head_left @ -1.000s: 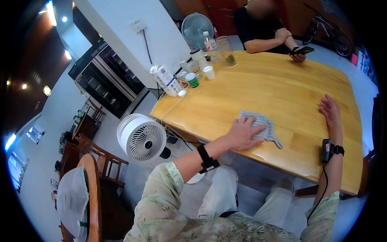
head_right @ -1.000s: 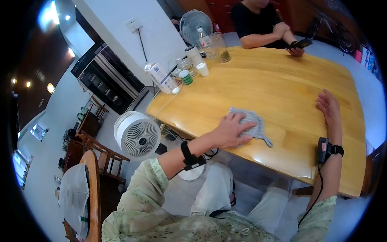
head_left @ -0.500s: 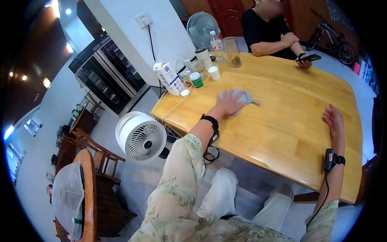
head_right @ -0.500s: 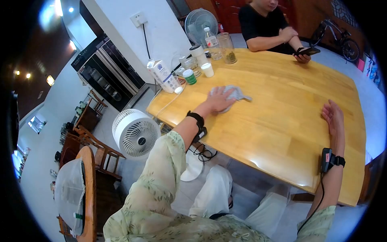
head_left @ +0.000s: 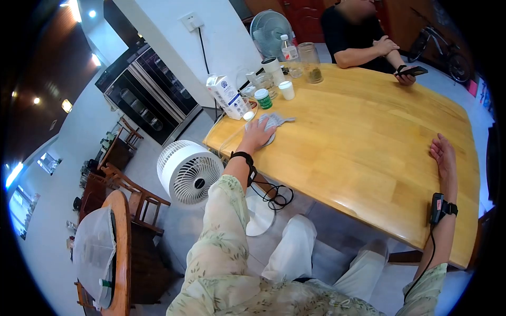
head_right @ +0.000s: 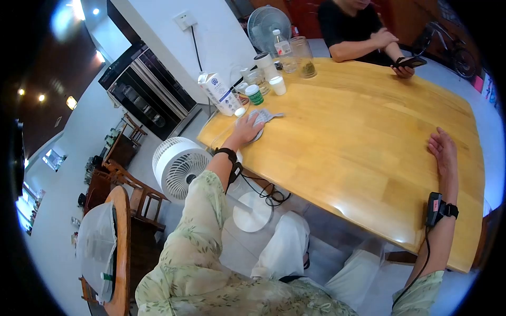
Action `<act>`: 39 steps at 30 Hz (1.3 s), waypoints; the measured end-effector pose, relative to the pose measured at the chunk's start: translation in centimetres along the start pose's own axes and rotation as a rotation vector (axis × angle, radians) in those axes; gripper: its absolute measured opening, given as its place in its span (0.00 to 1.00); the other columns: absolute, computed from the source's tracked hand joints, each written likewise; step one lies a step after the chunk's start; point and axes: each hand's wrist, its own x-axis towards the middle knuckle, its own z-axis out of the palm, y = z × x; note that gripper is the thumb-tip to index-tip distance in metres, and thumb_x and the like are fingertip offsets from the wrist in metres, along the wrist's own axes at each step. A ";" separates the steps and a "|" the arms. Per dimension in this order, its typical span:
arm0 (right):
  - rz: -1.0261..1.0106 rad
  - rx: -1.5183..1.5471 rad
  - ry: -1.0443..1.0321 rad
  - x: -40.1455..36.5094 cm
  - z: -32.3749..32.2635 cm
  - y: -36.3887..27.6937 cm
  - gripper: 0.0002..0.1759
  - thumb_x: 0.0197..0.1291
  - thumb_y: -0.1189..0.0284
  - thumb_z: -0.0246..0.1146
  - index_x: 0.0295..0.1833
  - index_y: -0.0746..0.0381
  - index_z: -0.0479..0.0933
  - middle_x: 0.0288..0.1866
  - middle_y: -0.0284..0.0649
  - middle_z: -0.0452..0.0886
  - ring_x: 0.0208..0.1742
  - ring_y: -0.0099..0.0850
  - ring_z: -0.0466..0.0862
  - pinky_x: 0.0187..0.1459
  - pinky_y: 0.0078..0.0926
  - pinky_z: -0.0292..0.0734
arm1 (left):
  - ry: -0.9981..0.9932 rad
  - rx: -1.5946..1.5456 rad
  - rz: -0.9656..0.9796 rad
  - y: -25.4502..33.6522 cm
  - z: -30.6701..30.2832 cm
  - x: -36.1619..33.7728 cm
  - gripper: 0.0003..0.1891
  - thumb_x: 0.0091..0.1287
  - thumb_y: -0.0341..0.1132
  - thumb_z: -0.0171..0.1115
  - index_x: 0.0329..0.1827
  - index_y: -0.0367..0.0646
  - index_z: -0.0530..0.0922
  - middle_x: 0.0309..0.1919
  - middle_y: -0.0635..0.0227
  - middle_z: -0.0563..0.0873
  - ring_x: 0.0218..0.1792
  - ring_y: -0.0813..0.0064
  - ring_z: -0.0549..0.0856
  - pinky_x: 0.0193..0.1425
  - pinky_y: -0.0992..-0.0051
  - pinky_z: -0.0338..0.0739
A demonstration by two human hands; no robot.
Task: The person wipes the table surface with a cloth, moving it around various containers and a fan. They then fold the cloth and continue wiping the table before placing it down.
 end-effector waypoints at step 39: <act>-0.037 -0.101 -0.039 0.2 0.5 0.0 0.27 0.73 0.56 0.60 0.69 0.60 0.73 0.54 0.40 0.81 0.47 0.26 0.82 0.48 0.23 0.83 | 0.244 -0.539 1.075 38.6 2.4 -26.8 0.28 0.64 0.53 0.65 0.69 0.65 0.77 0.70 0.39 0.70 0.73 0.30 0.63 0.76 0.32 0.50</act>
